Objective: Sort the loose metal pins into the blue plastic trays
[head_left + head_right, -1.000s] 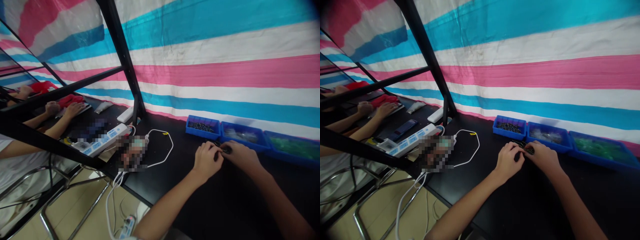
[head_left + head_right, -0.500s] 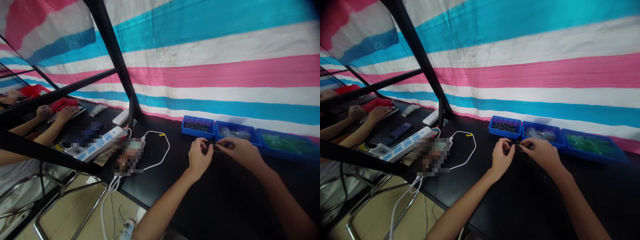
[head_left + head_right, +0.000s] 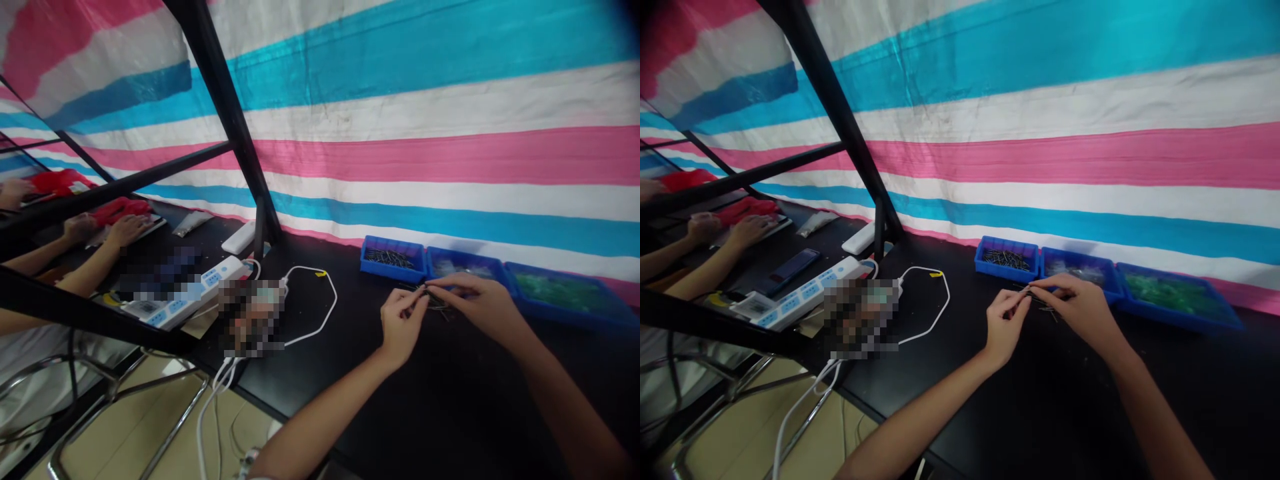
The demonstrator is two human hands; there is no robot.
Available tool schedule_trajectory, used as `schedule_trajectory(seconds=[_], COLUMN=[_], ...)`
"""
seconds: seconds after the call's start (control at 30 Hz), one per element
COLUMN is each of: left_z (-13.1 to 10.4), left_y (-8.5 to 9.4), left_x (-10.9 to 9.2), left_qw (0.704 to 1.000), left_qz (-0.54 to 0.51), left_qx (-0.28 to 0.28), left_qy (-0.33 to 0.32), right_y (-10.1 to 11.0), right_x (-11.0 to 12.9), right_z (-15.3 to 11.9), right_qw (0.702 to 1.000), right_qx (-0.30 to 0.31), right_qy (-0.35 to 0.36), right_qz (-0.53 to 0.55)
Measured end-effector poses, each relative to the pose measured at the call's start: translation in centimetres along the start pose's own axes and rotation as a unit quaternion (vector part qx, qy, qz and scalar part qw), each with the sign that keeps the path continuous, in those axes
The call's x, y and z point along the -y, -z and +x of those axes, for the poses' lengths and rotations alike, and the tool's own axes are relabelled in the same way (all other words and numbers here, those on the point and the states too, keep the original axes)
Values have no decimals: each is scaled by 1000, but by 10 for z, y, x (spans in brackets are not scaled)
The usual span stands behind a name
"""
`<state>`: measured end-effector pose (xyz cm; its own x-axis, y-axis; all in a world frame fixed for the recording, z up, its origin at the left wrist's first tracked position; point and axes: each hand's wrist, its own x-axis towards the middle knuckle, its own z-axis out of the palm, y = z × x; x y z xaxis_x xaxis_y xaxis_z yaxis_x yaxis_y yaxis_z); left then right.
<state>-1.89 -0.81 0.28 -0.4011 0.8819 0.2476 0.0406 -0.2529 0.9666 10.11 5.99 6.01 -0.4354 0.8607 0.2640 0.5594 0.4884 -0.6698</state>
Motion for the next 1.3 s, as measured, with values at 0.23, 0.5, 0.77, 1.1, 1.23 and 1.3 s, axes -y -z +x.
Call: schedule_trajectory(seconds=[0.23, 0.5, 0.77, 1.1, 1.23, 1.3], left_z=[10, 19, 29, 28, 28, 28], left_y=[4, 8, 14, 15, 13, 13], left_x=[-3, 1, 1, 3, 1, 0], left_qw=[999, 998, 997, 984, 988, 993], left_qz=[-38, -56, 33, 126, 101, 65], left_qx=[-22, -33, -11, -3, 9, 1], left_qy=[5, 15, -75, -129, -120, -102], right_y=[-4, -12, -14, -4, 2, 7], right_x=[2, 6, 5, 19, 17, 17], right_z=[0, -1, 0, -5, -4, -4], right_qw=[990, 982, 994, 997, 999, 999], right_qx=[19, 50, 62, -37, -37, -33], right_qy=[-74, -93, 18, 72, 28, 2], right_qz=[116, 157, 89, 3, 9, 29])
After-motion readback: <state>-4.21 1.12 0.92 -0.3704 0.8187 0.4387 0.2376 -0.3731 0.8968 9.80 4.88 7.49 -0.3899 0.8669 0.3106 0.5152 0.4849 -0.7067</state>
